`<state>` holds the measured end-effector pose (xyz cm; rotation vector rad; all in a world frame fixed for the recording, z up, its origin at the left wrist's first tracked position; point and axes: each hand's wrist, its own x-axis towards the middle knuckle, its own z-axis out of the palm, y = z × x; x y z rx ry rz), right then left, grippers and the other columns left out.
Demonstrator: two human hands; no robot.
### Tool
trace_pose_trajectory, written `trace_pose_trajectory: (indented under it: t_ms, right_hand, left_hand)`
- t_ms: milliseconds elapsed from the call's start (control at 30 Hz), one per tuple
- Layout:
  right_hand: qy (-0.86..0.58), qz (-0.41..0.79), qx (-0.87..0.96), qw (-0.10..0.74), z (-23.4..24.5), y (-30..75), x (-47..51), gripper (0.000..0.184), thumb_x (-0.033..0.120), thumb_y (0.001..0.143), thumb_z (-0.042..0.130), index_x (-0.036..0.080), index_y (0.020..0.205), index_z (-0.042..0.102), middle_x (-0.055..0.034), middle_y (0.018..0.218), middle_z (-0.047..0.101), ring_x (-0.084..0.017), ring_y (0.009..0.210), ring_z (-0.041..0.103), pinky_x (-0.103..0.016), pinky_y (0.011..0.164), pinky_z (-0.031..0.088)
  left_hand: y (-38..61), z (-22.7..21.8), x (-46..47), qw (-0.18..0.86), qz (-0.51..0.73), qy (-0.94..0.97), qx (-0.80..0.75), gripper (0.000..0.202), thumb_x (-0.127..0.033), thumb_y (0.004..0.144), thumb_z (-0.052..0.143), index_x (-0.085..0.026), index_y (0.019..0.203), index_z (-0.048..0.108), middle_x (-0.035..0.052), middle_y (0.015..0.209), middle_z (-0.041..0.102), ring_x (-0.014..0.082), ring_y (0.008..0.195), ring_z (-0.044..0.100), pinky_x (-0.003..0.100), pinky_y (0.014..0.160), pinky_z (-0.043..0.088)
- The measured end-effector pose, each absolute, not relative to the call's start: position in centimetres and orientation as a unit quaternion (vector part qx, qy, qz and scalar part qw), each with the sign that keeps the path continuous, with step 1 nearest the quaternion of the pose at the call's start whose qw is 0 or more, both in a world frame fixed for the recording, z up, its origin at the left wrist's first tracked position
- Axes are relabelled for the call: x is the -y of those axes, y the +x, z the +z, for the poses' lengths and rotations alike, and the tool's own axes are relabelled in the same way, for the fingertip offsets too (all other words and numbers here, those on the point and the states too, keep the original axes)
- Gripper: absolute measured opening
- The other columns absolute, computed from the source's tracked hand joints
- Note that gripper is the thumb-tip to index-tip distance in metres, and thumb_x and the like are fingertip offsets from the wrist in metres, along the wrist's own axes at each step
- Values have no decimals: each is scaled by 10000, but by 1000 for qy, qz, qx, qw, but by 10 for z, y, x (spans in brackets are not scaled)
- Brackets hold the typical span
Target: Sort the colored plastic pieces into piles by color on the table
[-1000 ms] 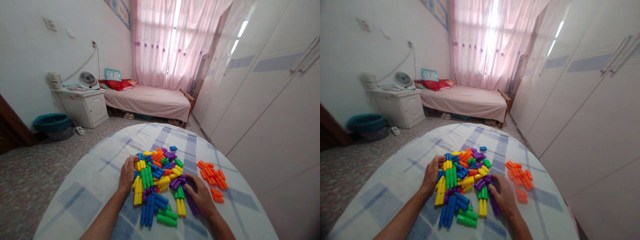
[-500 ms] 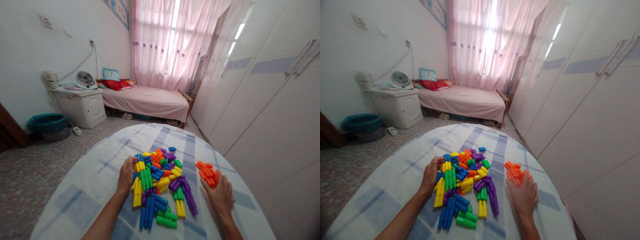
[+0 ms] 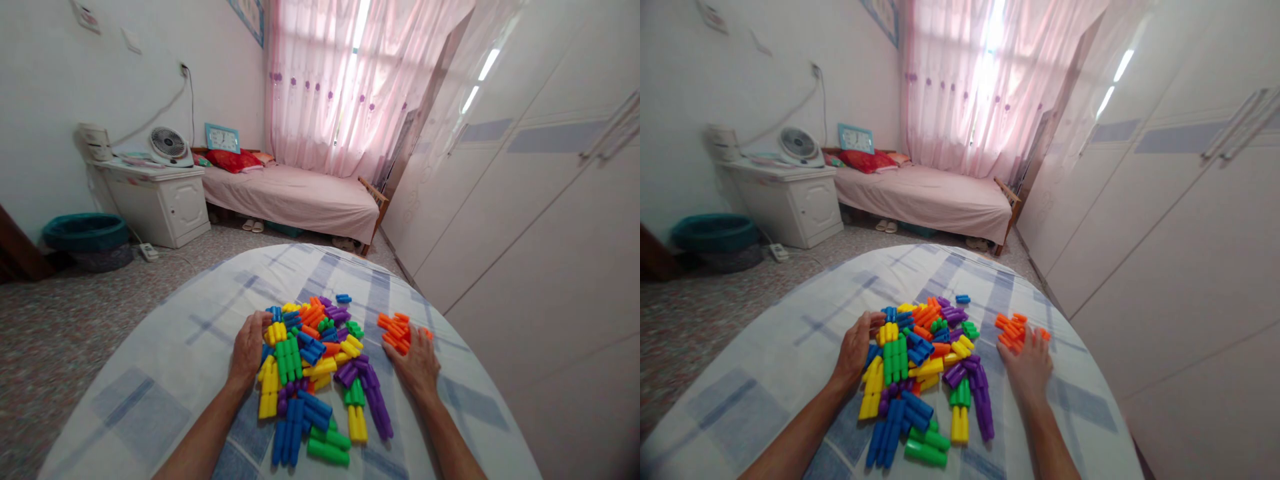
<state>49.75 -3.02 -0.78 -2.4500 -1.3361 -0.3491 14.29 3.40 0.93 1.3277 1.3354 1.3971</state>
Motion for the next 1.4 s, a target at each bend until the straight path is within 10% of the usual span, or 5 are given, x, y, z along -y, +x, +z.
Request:
trace_pose_trajectory:
  t_ms: [700, 1033, 1400]
  right_hand:
    - [-876, -45, 345, 334, 6, 501, -17, 685, 564, 841, 260, 122, 1347, 395, -223, 1287, 478, -363, 1223, 414, -576, 973, 311]
    - [-811, 35, 399, 426, 15, 492, 3, 626, 524, 856, 236, 118, 1283, 447, -154, 1281, 510, -259, 1222, 456, -393, 1002, 371]
    - [-736, 221, 510, 385, 26, 450, 93, 427, 533, 722, 546, 185, 952, 636, -84, 957, 672, -246, 891, 622, -371, 813, 477]
  left_hand:
    - [144, 5, -36, 385, 542, 523, -533, 517, -562, 903, 265, -188, 947, 619, 104, 986, 658, 226, 953, 624, 368, 826, 501]
    - [144, 8, -35, 388, 549, 520, -527, 525, -560, 902, 258, -179, 931, 618, 98, 978, 653, 220, 944, 620, 364, 829, 500]
    - [142, 3, -38, 385, 542, 525, -531, 598, -612, 880, 261, -155, 931, 644, 119, 958, 675, 236, 929, 634, 380, 818, 502]
